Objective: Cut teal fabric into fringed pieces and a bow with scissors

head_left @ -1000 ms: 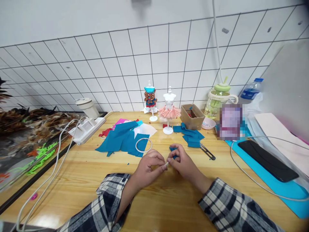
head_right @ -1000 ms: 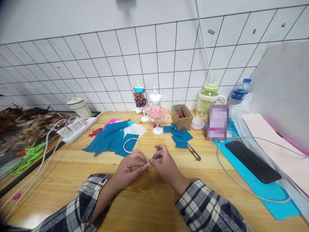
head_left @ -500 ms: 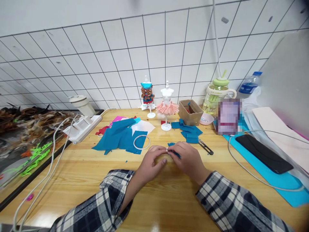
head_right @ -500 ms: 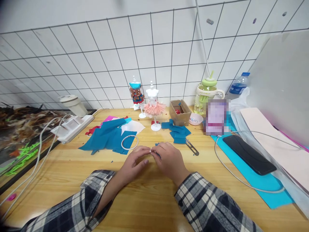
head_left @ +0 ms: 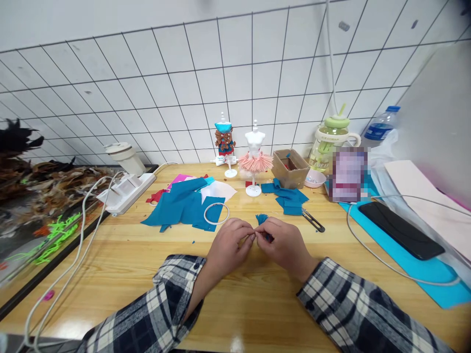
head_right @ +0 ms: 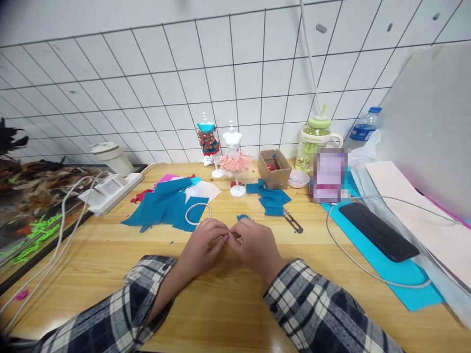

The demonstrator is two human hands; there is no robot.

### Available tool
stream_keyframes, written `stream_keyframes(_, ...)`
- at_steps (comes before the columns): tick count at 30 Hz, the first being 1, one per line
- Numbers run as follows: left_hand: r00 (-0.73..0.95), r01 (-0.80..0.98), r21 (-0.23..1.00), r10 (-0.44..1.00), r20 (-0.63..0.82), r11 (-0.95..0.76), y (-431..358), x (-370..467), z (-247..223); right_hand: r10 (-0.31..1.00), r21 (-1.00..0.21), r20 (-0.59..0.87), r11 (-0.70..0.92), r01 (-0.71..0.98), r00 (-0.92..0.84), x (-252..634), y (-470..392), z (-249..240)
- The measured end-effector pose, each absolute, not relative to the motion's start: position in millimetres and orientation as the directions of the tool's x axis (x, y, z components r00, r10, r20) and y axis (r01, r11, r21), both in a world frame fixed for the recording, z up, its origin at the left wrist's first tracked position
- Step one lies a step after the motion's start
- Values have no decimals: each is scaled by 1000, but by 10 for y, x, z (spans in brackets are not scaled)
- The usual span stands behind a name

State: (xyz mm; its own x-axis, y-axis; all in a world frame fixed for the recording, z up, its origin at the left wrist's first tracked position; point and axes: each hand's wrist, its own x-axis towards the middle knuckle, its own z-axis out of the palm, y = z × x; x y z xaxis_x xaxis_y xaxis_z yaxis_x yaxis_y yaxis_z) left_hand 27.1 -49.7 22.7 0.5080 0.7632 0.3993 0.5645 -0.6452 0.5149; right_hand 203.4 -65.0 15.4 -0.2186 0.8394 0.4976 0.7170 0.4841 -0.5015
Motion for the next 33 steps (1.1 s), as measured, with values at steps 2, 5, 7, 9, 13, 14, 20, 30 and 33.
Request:
stream_keyframes(2,497,564,515,763,412,-646,-495,278,217,856,-579,488,464,670,-171,2015,-658,165)
stream_keyframes(5,479,562,524,768,425,-640,-498,276,203,874,-670,470,442,597,-121,1998,-656,170)
stream_keyframes(7,471,557,527,766,437,-643,-505,270,199,888,-717,449,422,555,-96,1988,-647,163)
stream_keyframes(9,468,549,526,760,450,-650,-512,265,198,905,-760,420,389,520,-63,1975,-638,152)
stream_keyframes(13,467,535,530,753,464,-659,-509,262,205,933,-820,359,328,469,-24,1954,-623,134)
stream_keyframes(14,467,530,533,752,466,-659,-506,262,208,937,-827,349,319,462,-22,1952,-619,131)
stream_keyframes(20,474,534,523,747,466,-664,-494,251,214,910,-759,387,408,508,-152,2004,-597,126)
stream_keyframes(30,550,623,379,728,408,-684,-490,258,222,910,-707,382,400,583,-162,2011,-632,145)
stream_keyframes(33,521,601,405,722,455,-689,-486,252,207,948,-816,315,290,500,-36,1968,-631,147)
